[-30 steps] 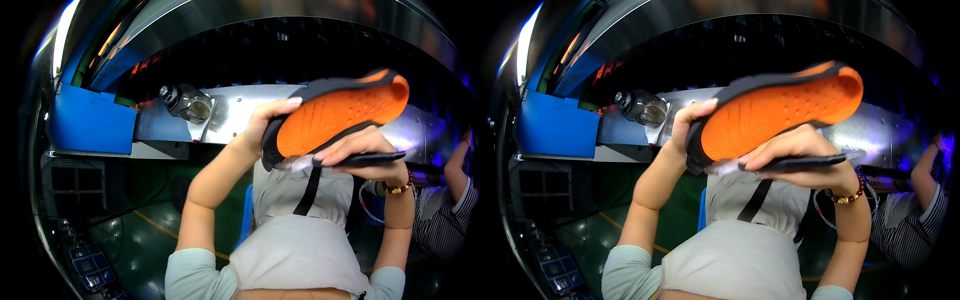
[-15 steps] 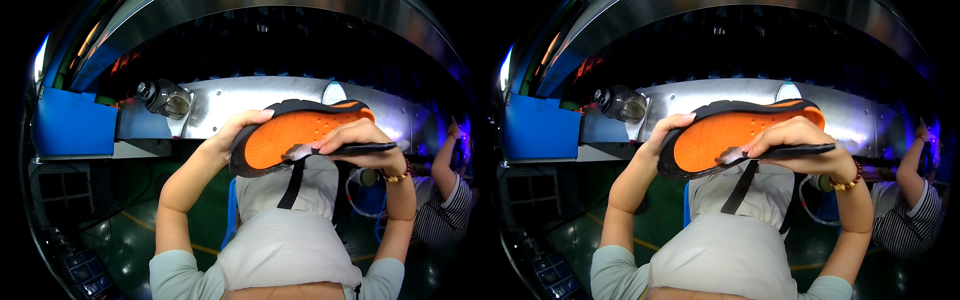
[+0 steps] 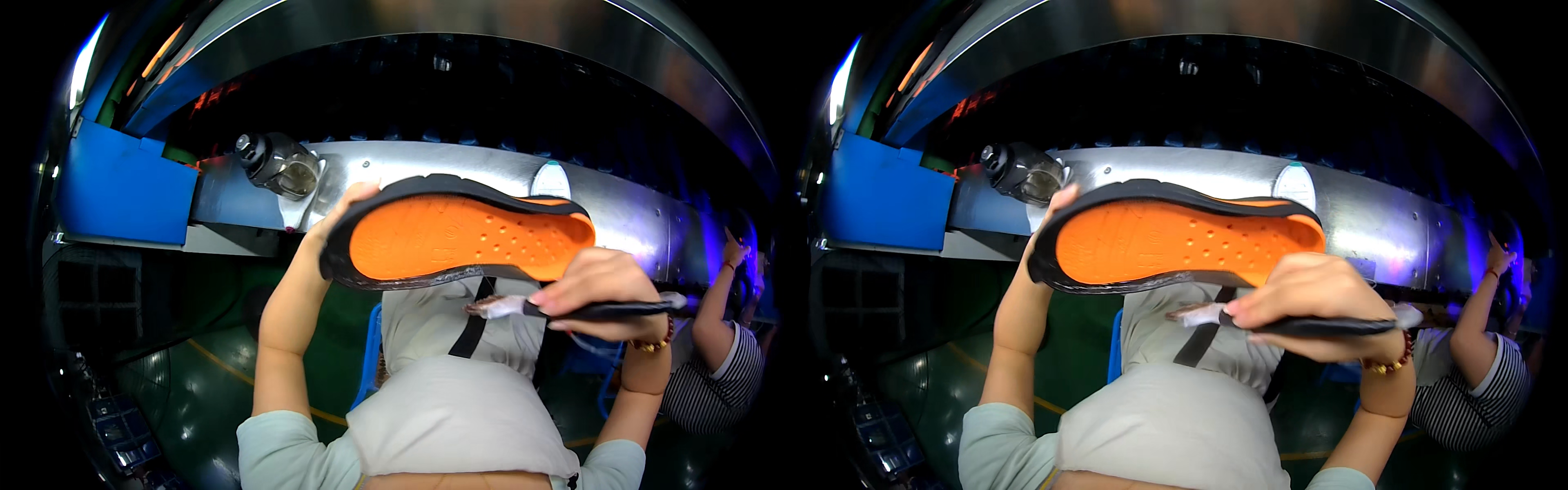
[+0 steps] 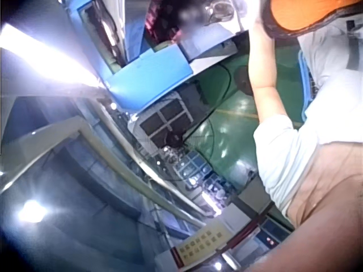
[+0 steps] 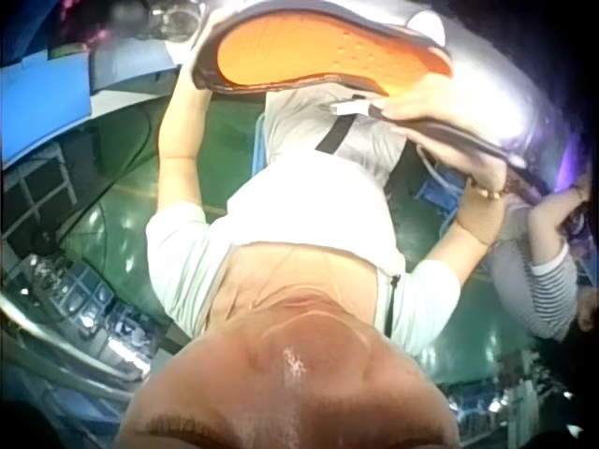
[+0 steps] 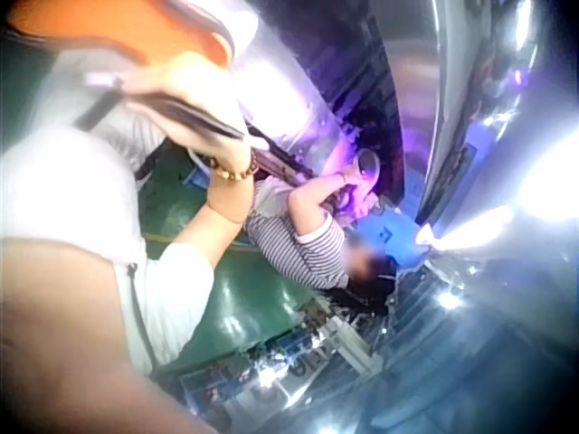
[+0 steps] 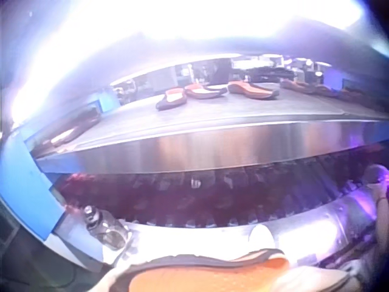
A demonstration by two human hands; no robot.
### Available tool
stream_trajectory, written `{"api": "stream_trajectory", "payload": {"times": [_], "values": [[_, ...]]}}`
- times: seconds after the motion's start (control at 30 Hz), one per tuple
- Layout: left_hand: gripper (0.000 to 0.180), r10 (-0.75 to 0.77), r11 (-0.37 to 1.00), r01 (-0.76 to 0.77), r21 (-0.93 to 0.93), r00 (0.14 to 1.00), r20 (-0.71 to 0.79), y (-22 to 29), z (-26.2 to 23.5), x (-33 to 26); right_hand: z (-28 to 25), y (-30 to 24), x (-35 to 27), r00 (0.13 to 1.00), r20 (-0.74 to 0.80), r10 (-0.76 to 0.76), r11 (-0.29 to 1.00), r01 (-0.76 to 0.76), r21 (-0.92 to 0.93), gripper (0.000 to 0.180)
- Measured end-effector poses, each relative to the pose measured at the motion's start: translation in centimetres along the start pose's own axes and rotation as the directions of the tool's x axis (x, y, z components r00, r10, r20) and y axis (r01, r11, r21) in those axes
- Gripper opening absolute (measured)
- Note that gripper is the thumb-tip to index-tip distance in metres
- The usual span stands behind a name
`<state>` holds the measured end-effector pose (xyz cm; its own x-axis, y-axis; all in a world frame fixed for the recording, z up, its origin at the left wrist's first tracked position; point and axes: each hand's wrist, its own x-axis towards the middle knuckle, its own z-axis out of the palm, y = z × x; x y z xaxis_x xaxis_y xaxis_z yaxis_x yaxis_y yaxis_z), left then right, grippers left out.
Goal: The person repeatedly picks up orange shoe soles from a conveyor belt, applies a liquid substance to the sole surface using a brush, and places the soles back on the belt. The process is repeated for multiple soles in a continuous loop.
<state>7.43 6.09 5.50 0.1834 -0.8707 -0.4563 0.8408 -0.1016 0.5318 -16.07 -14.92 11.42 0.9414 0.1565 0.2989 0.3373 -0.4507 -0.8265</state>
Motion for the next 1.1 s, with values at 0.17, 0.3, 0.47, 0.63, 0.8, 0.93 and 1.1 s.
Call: {"api": "stream_trajectory", "payload": {"times": [0.17, 0.3, 0.47, 0.63, 0.8, 0.93, 1.1], "values": [[0.066, 0.336, 0.887, -0.381, 0.260, 0.920, 0.203, -5.3, -1.7, 6.7, 2.2, 2.6, 1.1, 0.914, -0.398, 0.082, 0.993, -0.040, 0.112, 0.020], [0.083, 0.149, 0.986, -0.121, -0.112, 0.946, 0.287, -7.9, -0.2, 9.7, 4.2, 9.1, 1.4, 0.763, -0.477, 0.436, 0.859, -0.195, 0.473, 0.015], [0.090, 0.141, 0.988, -0.117, -0.097, 0.946, 0.293, -7.8, 1.1, 9.5, 3.5, 9.8, 3.5, 0.694, -0.592, 0.409, 0.894, -0.175, 0.412, 0.015], [0.082, 0.296, 0.945, -0.274, -0.180, 0.949, 0.106, -7.7, 2.3, 9.3, 6.0, 8.0, 5.4, 0.803, -0.578, -0.147, 0.961, -0.023, -0.277, 0.015], [0.089, 0.362, 0.932, -0.360, -0.044, 0.927, 0.098, -5.6, 0.0, 8.3, 7.6, 5.3, 1.2, 0.958, -0.285, -0.039, 0.988, -0.006, -0.155, 0.015], [0.092, 0.312, 0.950, -0.302, -0.083, 0.935, 0.167, -5.9, 2.0, 7.0, 3.9, 4.0, 1.9, 0.949, -0.309, 0.062, 0.992, -0.025, 0.120, 0.015], [0.090, 0.279, 0.950, -0.232, -0.210, 0.930, 0.237, -6.9, 5.3, 7.0, 1.4, 5.2, 5.1, 0.876, -0.469, 0.111, 0.985, -0.035, 0.167, 0.013]]}}
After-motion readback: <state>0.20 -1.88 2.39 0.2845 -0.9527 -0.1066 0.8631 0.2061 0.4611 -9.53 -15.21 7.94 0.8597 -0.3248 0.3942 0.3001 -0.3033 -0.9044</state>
